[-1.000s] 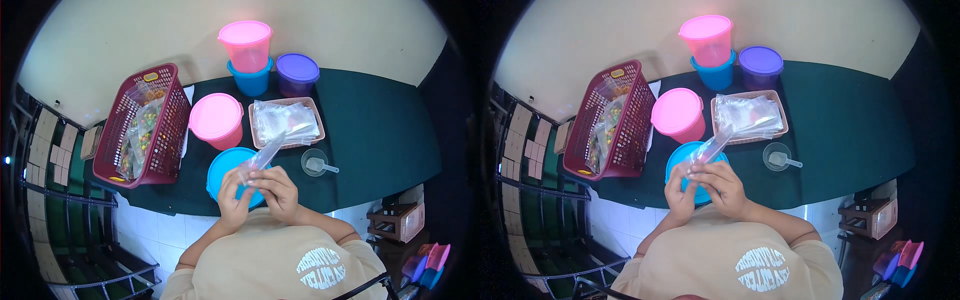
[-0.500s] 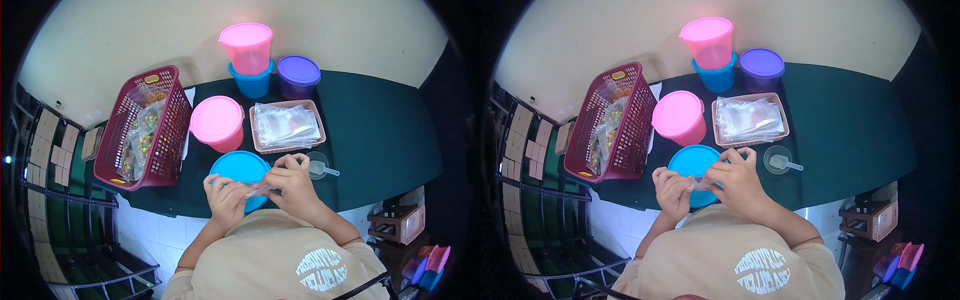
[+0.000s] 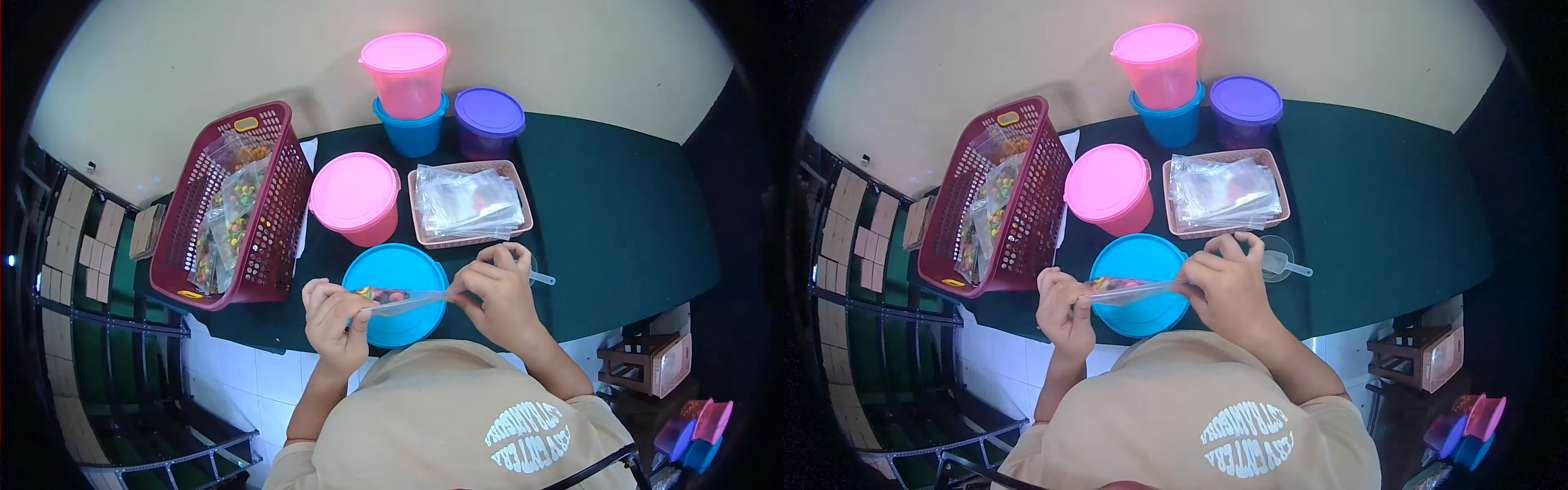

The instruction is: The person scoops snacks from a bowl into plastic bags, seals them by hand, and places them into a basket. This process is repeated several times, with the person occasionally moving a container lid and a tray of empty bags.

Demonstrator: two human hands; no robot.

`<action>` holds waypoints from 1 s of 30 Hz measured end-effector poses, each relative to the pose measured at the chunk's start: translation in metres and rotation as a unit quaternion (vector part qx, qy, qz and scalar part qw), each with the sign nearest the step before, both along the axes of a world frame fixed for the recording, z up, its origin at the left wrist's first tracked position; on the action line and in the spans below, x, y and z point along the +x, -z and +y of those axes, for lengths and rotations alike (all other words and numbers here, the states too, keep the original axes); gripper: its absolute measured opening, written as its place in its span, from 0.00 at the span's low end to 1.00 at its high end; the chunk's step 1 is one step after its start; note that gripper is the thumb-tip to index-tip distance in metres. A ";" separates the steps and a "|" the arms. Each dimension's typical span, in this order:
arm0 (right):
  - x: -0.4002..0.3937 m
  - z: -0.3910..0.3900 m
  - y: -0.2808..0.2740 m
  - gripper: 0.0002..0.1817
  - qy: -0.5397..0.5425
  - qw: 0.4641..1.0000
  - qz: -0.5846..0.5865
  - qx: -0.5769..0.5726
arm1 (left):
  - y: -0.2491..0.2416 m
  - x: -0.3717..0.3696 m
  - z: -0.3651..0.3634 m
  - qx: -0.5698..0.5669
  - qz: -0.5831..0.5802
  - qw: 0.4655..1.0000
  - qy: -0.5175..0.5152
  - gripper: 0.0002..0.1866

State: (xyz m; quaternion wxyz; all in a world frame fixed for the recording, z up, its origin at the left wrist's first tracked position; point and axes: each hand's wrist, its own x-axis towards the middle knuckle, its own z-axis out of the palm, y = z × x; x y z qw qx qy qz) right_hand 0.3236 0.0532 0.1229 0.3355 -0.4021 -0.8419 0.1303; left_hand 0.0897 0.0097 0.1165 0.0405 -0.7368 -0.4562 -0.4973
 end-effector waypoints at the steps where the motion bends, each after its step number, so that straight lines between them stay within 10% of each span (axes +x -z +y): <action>1: 0.000 0.001 0.000 0.07 0.015 1.000 -0.007 0.000 | 0.004 -0.004 -0.001 0.001 -0.001 1.000 -0.002 0.10; 3: 0.016 0.015 0.019 0.09 0.013 0.993 0.091 -0.068 | 0.013 -0.015 -0.001 0.010 -0.405 0.912 -0.063 0.12; 5: 0.008 0.021 0.038 0.27 -0.049 0.913 0.340 -0.220 | -0.001 -0.040 0.001 -0.024 -0.419 0.907 -0.029 0.12; 8: -0.052 -0.005 0.036 0.49 -0.170 0.882 0.319 -0.303 | -0.006 -0.035 0.007 -0.096 -0.514 0.852 0.041 0.10; 12: -0.099 -0.012 0.066 0.45 -0.225 0.863 0.171 -0.418 | 0.007 -0.062 0.014 -0.207 -0.586 0.779 0.079 0.12; 14: -0.093 -0.001 0.065 0.30 -0.204 0.699 0.287 -0.622 | -0.003 -0.083 0.004 -0.224 -0.517 0.825 0.044 0.24; 16: -0.093 0.016 0.085 0.16 -0.147 0.644 0.602 -0.449 | 0.005 -0.114 -0.010 -0.240 -0.504 0.830 -0.012 0.26; 18: -0.096 0.046 0.073 0.10 -0.003 0.463 0.784 -0.415 | 0.015 -0.139 -0.024 -0.250 -0.514 0.821 -0.001 0.26; 22: -0.154 0.007 0.074 0.17 -0.114 0.627 0.483 -0.600 | 0.017 -0.165 -0.032 -0.353 -0.521 0.776 0.047 0.29; 30: -0.299 0.070 -0.003 0.25 -0.239 0.685 0.365 -0.584 | -0.023 -0.241 -0.007 -0.412 -0.526 0.732 0.134 0.31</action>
